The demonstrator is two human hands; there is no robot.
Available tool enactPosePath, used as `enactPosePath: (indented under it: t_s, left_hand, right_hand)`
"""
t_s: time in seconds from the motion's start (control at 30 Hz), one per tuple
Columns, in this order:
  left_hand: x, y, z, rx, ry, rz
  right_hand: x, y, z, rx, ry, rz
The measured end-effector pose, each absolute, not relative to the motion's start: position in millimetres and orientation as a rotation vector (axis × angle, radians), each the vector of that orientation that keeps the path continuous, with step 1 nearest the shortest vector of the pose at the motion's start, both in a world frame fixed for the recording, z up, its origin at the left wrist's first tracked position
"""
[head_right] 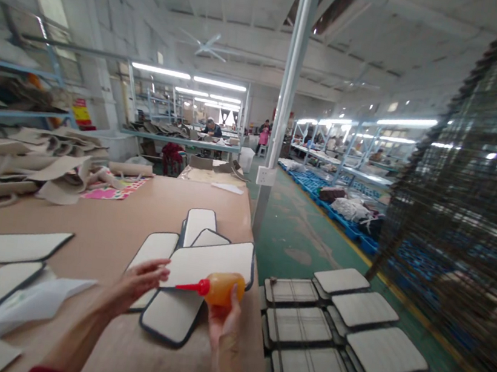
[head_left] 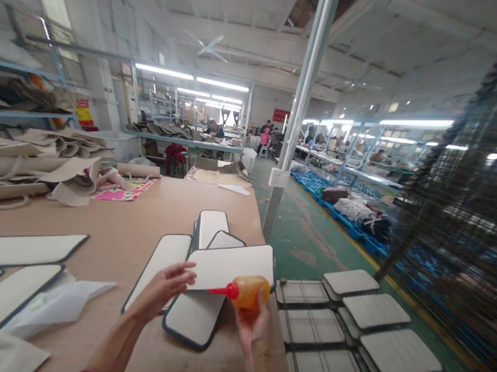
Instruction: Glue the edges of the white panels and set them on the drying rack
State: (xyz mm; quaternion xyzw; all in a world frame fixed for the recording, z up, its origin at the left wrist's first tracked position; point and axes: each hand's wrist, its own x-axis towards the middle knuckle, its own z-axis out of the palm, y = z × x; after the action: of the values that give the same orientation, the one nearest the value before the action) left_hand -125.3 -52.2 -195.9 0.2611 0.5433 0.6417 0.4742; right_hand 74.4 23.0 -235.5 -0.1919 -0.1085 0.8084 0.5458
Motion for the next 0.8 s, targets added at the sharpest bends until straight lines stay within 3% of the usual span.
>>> enactPosePath:
  t_s: [0.1,0.33,0.53,0.8]
  left_hand:
    - [-148.2,-1.2,-178.7,0.976,1.581,1.553]
    - [-131.4,93.4,-188.5,1.198,1.509,1.299]
    - [-130.8,107.0,-190.1,1.461,1.396,0.921]
    - [-162.3,85.6,-144.1,1.627,1.329,0.836]
  right_hand:
    - [76.5,18.5,-238.6,-0.492,-0.266,1.907]
    - [78.9,11.0,-257.6,-0.55,-0.311,1.95]
    - [78.9,5.4,-246.6,-0.598,-0.228,1.885]
    - [125.6,-9.0,-218.4,-0.627,-0.244,1.777]
